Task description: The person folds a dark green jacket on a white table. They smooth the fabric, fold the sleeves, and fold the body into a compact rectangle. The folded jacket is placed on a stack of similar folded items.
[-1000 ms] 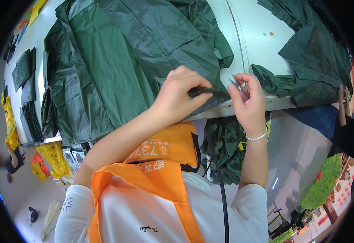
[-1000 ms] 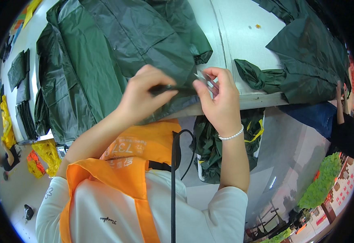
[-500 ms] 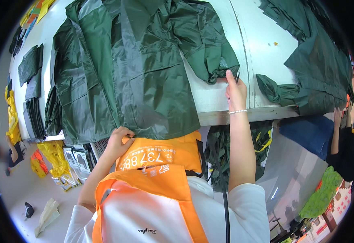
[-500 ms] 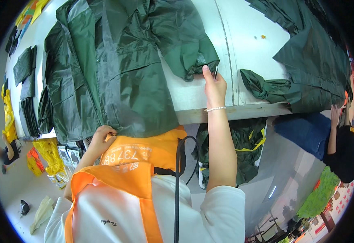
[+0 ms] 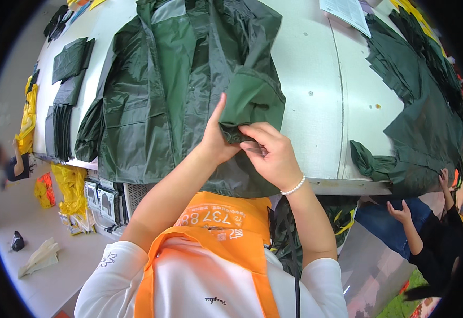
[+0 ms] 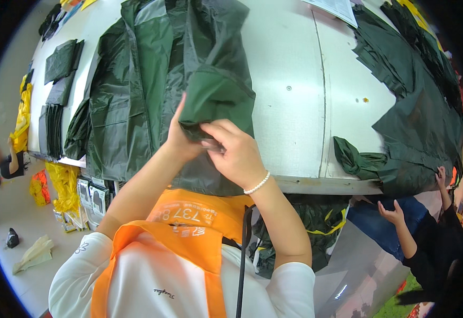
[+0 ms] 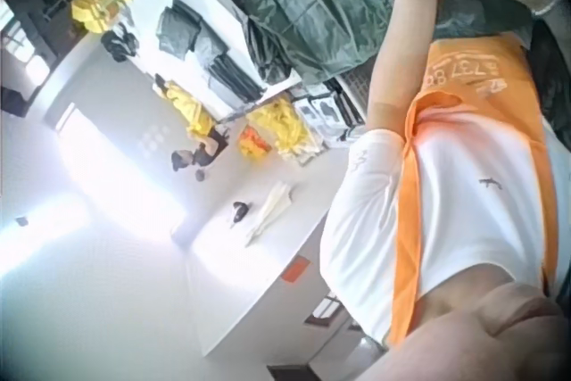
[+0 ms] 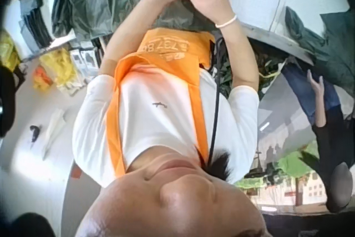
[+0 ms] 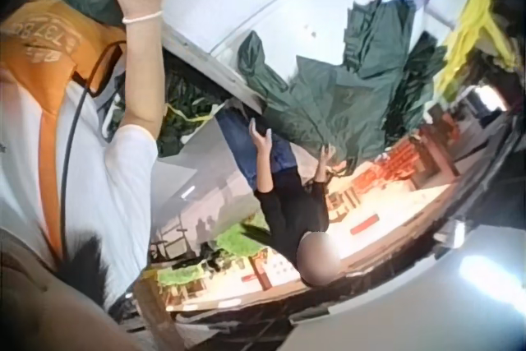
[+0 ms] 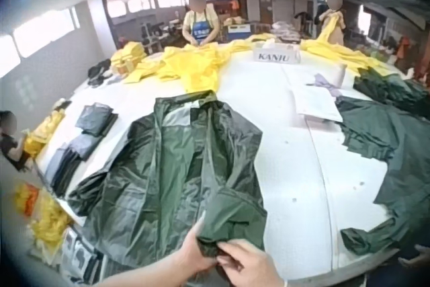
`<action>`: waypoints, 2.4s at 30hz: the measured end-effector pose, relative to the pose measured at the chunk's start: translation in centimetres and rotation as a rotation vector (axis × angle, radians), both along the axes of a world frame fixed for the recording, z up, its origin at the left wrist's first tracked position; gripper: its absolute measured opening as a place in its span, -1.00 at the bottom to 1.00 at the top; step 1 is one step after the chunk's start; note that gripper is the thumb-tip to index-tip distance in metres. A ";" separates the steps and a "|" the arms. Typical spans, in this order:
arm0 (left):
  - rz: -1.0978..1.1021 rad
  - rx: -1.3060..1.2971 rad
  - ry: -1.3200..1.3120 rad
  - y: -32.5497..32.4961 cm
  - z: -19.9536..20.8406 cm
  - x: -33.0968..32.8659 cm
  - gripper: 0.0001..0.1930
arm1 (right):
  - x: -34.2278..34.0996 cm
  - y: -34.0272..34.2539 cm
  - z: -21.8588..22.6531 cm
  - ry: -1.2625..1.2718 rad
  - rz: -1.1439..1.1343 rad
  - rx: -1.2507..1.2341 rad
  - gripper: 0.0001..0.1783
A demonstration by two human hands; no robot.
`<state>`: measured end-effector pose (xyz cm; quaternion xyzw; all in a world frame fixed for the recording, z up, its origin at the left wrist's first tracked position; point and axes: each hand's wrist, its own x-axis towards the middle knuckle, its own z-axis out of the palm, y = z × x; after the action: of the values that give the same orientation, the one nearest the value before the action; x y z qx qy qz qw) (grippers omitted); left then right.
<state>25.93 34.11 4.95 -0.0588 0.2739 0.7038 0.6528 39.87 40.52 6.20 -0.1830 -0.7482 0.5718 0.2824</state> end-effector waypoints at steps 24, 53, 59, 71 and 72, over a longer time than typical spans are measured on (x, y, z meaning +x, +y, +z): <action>-0.187 0.089 0.783 1.0 -0.3 -3.8 -0.83 | 2.0 7.3 -1.5 0.053 -0.102 -0.924 -0.60; -0.166 0.096 1.081 1.1 8.4 3.8 -0.72 | 0.1 7.1 -2.0 0.105 -0.607 -0.284 -0.88; 0.059 0.185 2.052 1.9 5.7 2.8 -0.44 | -0.6 6.5 -2.6 0.232 -0.782 -0.339 -0.94; 0.350 -0.352 1.748 6.4 1.7 -5.1 -0.85 | 1.5 -0.5 3.6 -0.171 -0.185 0.303 -0.67; 0.413 -0.236 1.809 6.2 2.0 -4.1 -0.84 | 1.8 0.3 3.0 -0.225 -0.363 0.155 -0.70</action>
<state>21.85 40.27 6.95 0.3980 0.7315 0.5519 0.0434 41.64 40.78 9.21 -0.3550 -0.7714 0.4286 0.3085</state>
